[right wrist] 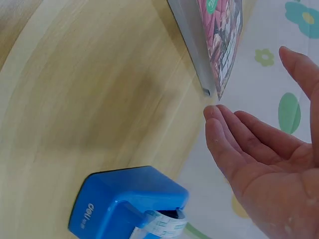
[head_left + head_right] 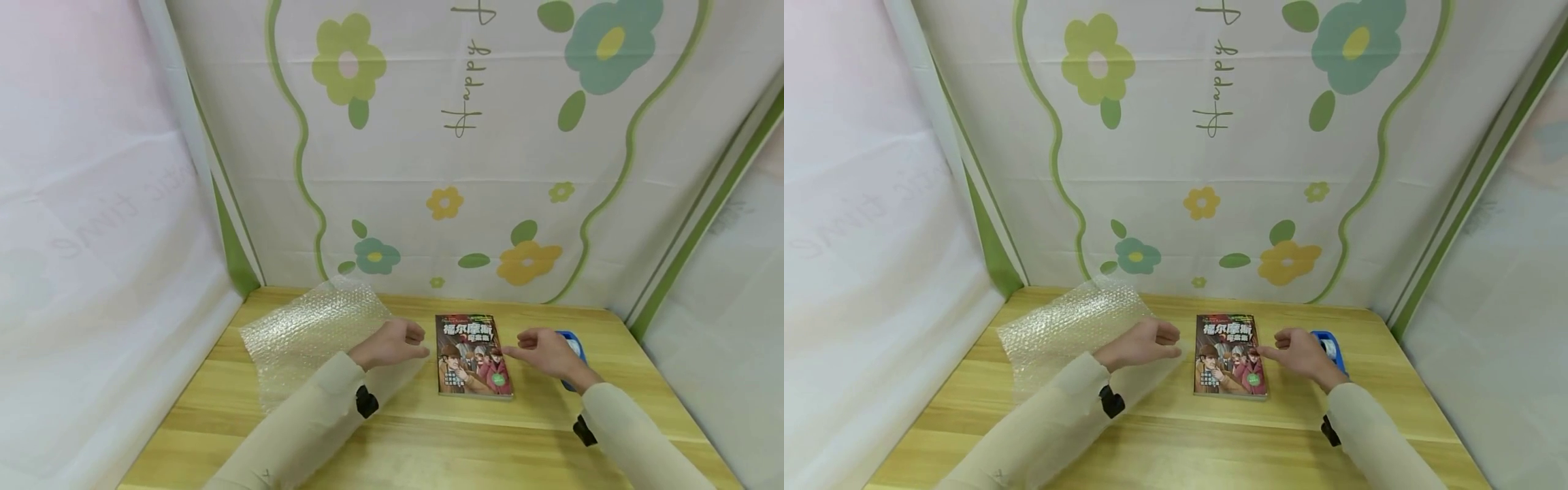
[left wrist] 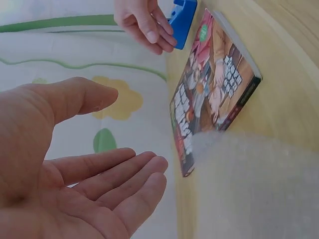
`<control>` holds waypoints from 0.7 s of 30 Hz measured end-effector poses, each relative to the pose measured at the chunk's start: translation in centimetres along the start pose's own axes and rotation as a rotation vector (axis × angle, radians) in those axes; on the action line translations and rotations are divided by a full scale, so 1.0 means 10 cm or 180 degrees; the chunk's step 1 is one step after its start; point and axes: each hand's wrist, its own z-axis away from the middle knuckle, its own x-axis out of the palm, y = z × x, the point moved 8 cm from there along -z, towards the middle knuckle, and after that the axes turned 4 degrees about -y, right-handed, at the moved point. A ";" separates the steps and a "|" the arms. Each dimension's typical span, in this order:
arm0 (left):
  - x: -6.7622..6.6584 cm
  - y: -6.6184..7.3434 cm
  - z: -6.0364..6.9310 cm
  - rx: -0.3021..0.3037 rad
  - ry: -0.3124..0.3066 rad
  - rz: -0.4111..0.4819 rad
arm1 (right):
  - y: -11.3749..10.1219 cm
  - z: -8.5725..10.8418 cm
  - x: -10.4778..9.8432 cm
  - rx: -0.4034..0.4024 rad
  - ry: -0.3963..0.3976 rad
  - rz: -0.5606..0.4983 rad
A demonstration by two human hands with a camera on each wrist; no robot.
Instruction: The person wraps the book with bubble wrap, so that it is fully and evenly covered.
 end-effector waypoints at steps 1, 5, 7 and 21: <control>0.02 -0.01 -0.03 -0.0042 0.0002 0.0050 | 0.02 0.00 0.00 0.0029 -0.0007 -0.0006; 0.11 -0.05 -0.13 -0.0209 0.0021 0.0220 | 0.07 -0.02 0.01 0.0153 -0.0062 -0.0030; 0.15 -0.07 -0.17 -0.0267 0.0053 0.0262 | 0.10 -0.03 0.02 0.0212 -0.0088 -0.0071; 0.38 -0.17 -0.38 -0.0329 -0.0005 0.0378 | 0.19 -0.10 0.16 0.0478 -0.0293 -0.0859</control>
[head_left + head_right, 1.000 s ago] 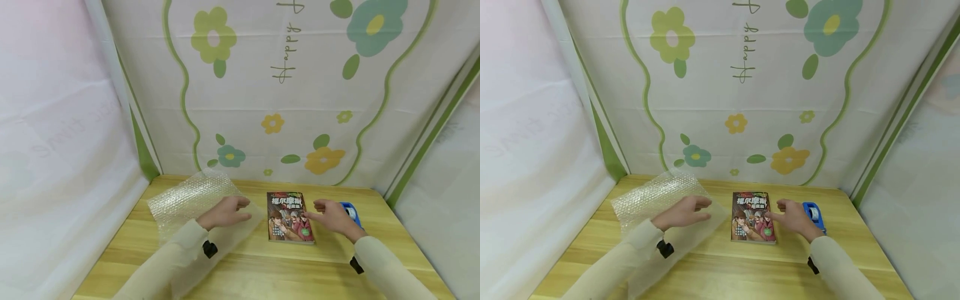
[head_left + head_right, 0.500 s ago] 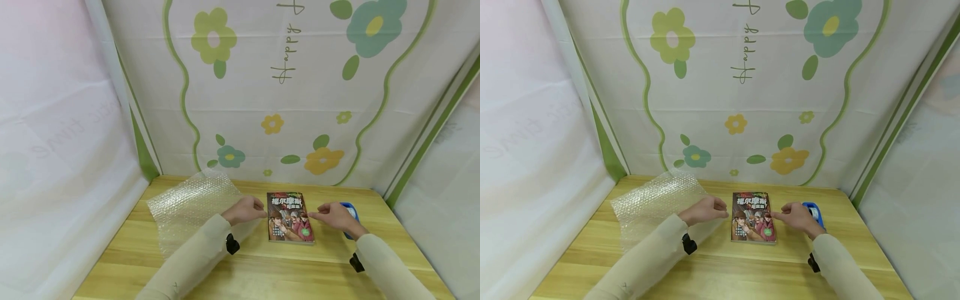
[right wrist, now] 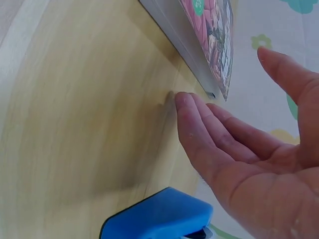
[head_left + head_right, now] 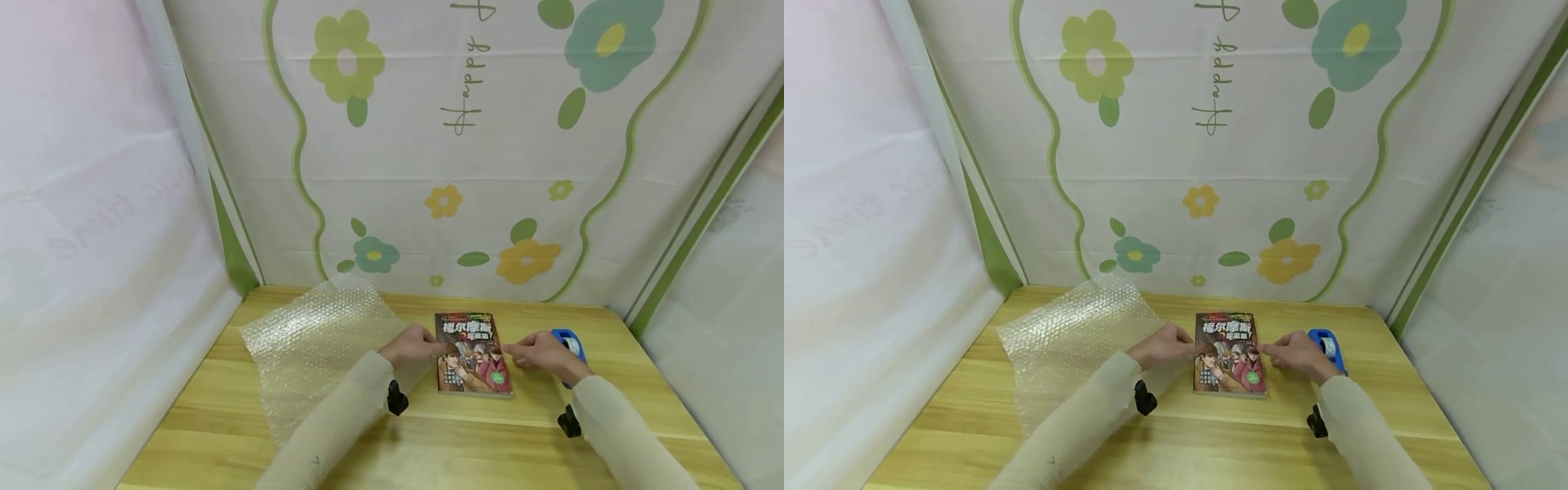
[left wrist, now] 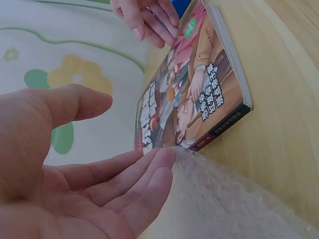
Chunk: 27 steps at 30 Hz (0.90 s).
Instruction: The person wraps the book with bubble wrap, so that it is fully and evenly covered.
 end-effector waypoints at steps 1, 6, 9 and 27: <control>0.01 -0.02 -0.01 -0.0039 -0.0011 -0.0012 | 0.01 -0.01 0.01 0.0006 -0.0003 -0.0007; 0.03 -0.10 -0.06 -0.0193 -0.0035 0.0062 | 0.01 -0.04 0.05 0.0034 0.0007 -0.0036; 0.02 -0.14 -0.09 -0.0266 -0.0023 0.0039 | 0.00 -0.05 0.08 0.0065 0.0040 -0.0065; -0.08 -0.23 -0.27 -0.0510 0.0270 0.0101 | -0.12 -0.08 0.19 0.0174 0.0107 -0.0098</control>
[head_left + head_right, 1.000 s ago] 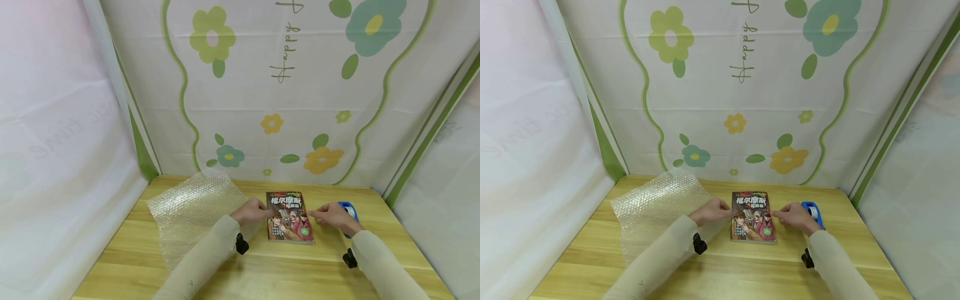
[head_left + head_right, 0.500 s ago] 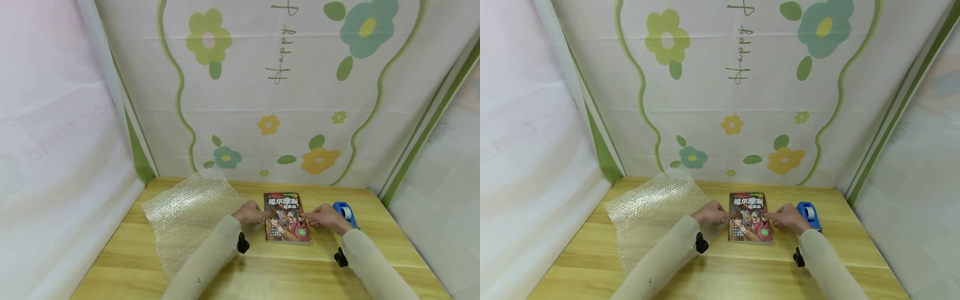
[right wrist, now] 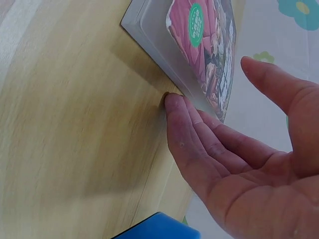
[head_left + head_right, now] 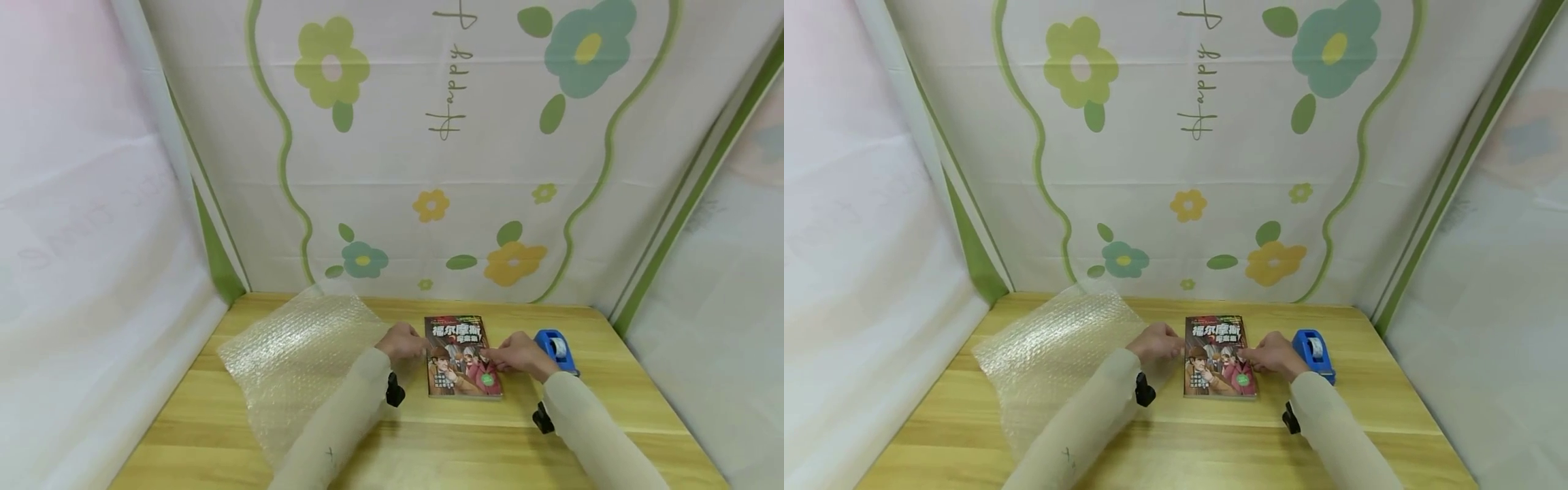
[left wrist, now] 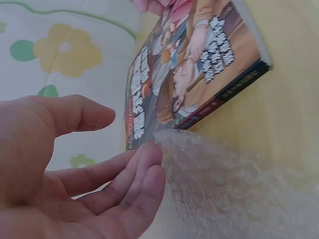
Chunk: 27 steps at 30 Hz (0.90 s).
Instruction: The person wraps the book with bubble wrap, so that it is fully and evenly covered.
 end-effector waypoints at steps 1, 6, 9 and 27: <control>-0.03 0.02 -0.01 0.0016 0.0041 0.0005 | 0.00 0.00 0.00 0.0013 0.0022 0.0014; -0.09 0.11 -0.07 0.0126 0.0150 0.0198 | -0.01 -0.01 0.00 0.0007 0.0043 0.0044; -0.06 0.11 -0.13 0.0107 0.0157 0.0296 | -0.01 -0.02 0.00 0.0013 0.0036 0.0044; 0.06 0.06 -0.06 -0.0173 -0.0059 0.0221 | 0.01 -0.07 0.02 0.0132 0.0166 0.0143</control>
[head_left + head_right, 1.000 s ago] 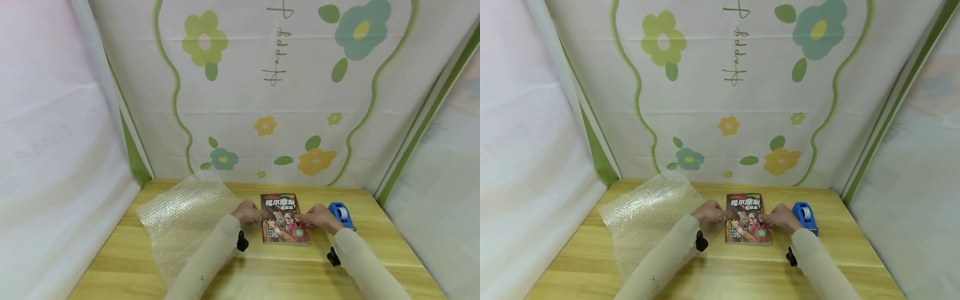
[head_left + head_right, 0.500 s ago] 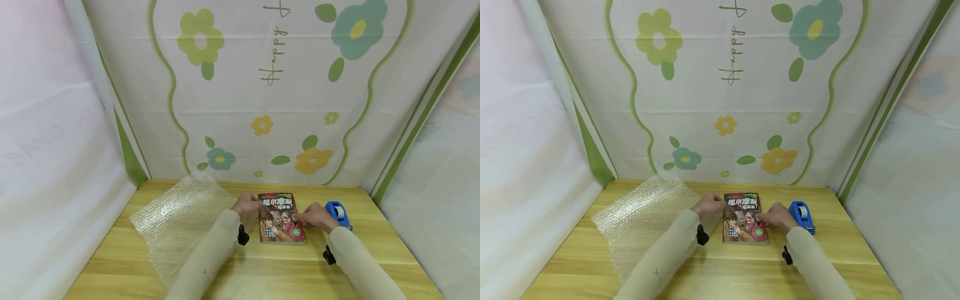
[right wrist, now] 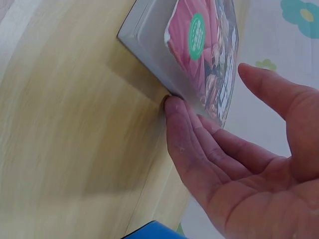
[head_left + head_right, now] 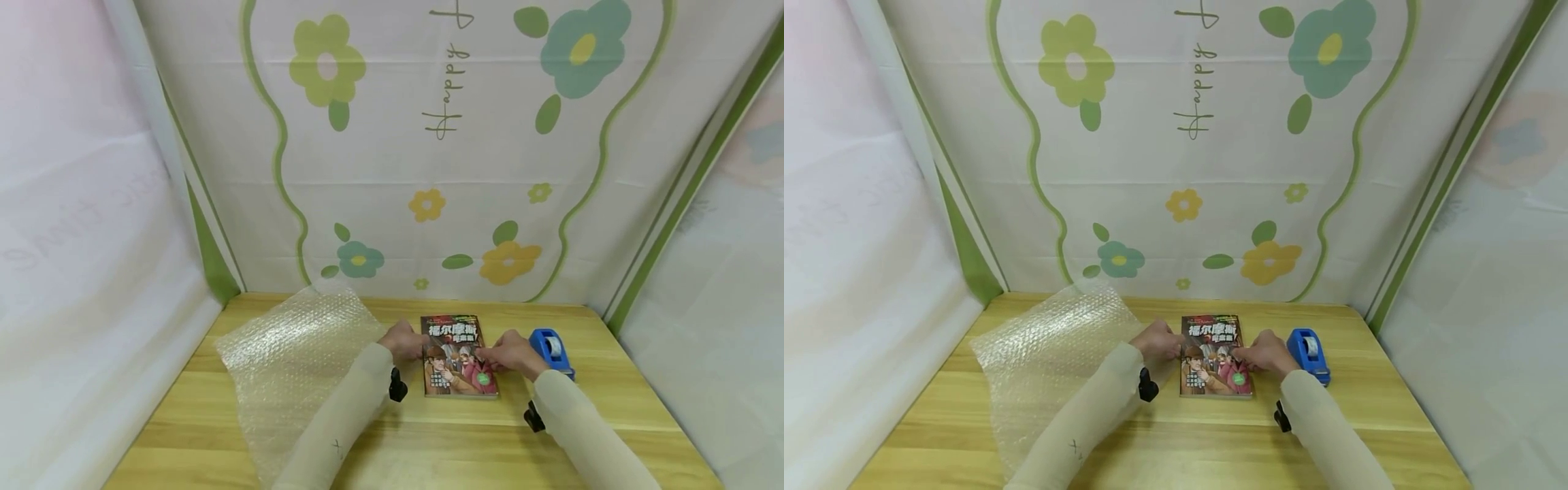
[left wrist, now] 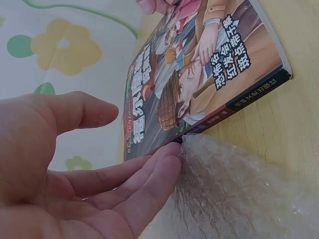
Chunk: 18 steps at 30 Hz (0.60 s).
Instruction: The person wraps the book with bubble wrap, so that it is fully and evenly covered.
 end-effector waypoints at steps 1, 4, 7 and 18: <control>0.01 -0.01 0.00 -0.0012 -0.0001 0.0016 | -0.01 0.00 0.00 0.0005 0.0004 0.0018; 0.02 -0.02 0.01 -0.0018 0.0004 0.0094 | -0.01 0.00 0.01 -0.0010 0.0018 0.0065; 0.02 -0.03 0.02 -0.0025 0.0057 0.0233 | 0.00 -0.01 0.01 0.0009 0.0046 0.0081; 0.03 0.00 0.12 0.0040 0.0109 0.0427 | 0.06 -0.04 0.05 0.0125 0.0091 0.0104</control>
